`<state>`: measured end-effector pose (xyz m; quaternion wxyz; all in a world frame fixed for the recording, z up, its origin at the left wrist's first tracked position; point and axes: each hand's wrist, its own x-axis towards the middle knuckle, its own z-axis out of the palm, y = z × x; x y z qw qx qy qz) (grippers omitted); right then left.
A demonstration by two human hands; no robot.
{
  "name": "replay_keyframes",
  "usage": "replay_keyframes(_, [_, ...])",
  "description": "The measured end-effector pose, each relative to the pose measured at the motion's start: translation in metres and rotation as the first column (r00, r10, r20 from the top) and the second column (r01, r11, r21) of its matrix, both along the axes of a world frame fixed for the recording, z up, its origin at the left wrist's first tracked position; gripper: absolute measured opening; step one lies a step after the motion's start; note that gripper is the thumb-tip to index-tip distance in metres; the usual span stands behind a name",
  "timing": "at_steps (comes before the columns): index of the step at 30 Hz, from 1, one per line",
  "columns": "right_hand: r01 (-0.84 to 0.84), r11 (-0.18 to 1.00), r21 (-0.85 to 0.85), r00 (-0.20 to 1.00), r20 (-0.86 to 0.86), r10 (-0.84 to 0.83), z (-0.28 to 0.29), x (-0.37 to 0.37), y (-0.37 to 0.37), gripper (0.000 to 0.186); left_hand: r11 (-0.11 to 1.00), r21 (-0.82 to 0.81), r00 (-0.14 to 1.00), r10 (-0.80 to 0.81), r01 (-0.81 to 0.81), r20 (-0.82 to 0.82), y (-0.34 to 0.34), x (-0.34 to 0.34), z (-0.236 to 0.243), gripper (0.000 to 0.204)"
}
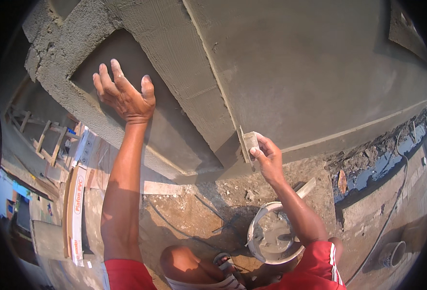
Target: The person smooths wet cement on a wall using a trowel. They repeatedly apply and level the cement along a vertical section, occasionally dipping the trowel into a bucket to retrieve more material.
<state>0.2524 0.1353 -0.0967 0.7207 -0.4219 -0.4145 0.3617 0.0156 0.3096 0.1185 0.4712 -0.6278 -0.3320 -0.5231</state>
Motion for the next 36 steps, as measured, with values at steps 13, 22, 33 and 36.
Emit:
replay_keyframes(13, [0.566,0.615,0.549,0.622,0.206,-0.756,0.115,-0.085,0.059,0.039,0.998,-0.012,0.998,0.062,-0.063,-0.033,0.004,-0.005,0.001,0.076])
replay_keyframes(22, [0.254,0.694,0.674,0.558,0.484,-0.674,0.094,-0.073,0.024,0.046,0.998,-0.030,0.998,0.047,-0.048,-0.045,-0.001,0.000,0.001,0.078])
replay_keyframes(33, [-0.042,0.773,0.633,0.063,0.774,-0.630,0.126,-0.016,0.041,0.034,1.000,0.021,1.000,0.019,-0.019,-0.011,0.001,-0.006,0.002,0.075])
replay_keyframes(36, [-0.110,0.888,0.446,-0.032,0.891,-0.452,0.036,-0.013,0.030,0.034,1.000,0.027,1.000,-0.008,0.008,-0.010,0.005,-0.003,0.000,0.076])
